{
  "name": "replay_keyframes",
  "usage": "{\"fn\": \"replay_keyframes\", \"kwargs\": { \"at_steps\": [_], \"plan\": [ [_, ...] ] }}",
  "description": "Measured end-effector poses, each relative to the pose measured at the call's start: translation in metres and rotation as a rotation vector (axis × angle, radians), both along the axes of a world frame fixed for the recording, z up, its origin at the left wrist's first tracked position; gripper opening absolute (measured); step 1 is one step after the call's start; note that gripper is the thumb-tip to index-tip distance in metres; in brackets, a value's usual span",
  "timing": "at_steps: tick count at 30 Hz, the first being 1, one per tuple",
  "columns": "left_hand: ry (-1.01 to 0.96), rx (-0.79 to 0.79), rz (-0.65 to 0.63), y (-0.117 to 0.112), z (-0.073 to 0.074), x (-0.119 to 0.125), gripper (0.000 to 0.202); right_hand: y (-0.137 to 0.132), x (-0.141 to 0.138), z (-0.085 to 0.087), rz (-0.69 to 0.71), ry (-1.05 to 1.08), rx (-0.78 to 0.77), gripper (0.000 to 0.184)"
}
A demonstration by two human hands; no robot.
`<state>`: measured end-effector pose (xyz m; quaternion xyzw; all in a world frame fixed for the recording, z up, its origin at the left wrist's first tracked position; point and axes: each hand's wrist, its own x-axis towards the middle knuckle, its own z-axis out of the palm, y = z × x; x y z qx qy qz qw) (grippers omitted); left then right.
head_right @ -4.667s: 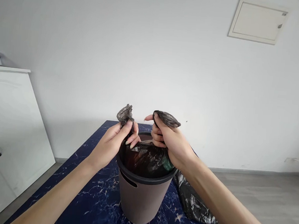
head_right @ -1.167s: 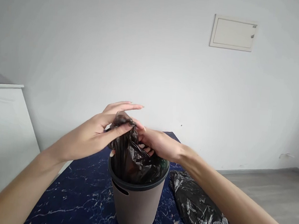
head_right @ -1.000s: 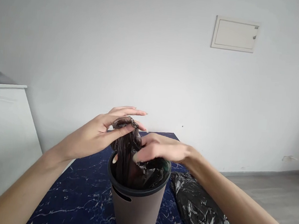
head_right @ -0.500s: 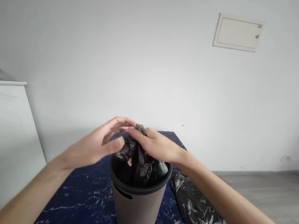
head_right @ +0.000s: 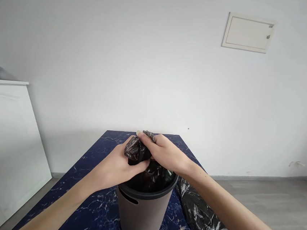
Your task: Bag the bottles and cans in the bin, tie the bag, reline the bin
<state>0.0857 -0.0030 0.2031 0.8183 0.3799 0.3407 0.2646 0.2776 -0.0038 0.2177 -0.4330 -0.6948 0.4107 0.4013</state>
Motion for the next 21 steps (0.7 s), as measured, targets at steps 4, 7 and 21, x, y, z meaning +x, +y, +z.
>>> {"fn": "replay_keyframes", "kwargs": {
  "at_steps": [4, 7, 21],
  "plan": [
    [0.032, 0.025, -0.042, 0.009, 0.0, -0.002, 0.005, -0.002, 0.011, -0.001, 0.167, 0.007, 0.003, 0.048],
    [0.051, 0.007, -0.082, 0.015, 0.001, -0.007, 0.011, -0.005, 0.022, -0.001, 0.227, -0.121, 0.098, 0.046],
    [0.121, -0.154, -0.203, 0.019, 0.002, -0.023, 0.014, 0.01, 0.039, -0.04, -0.202, -0.728, 1.106, 0.024]
  ]
}}
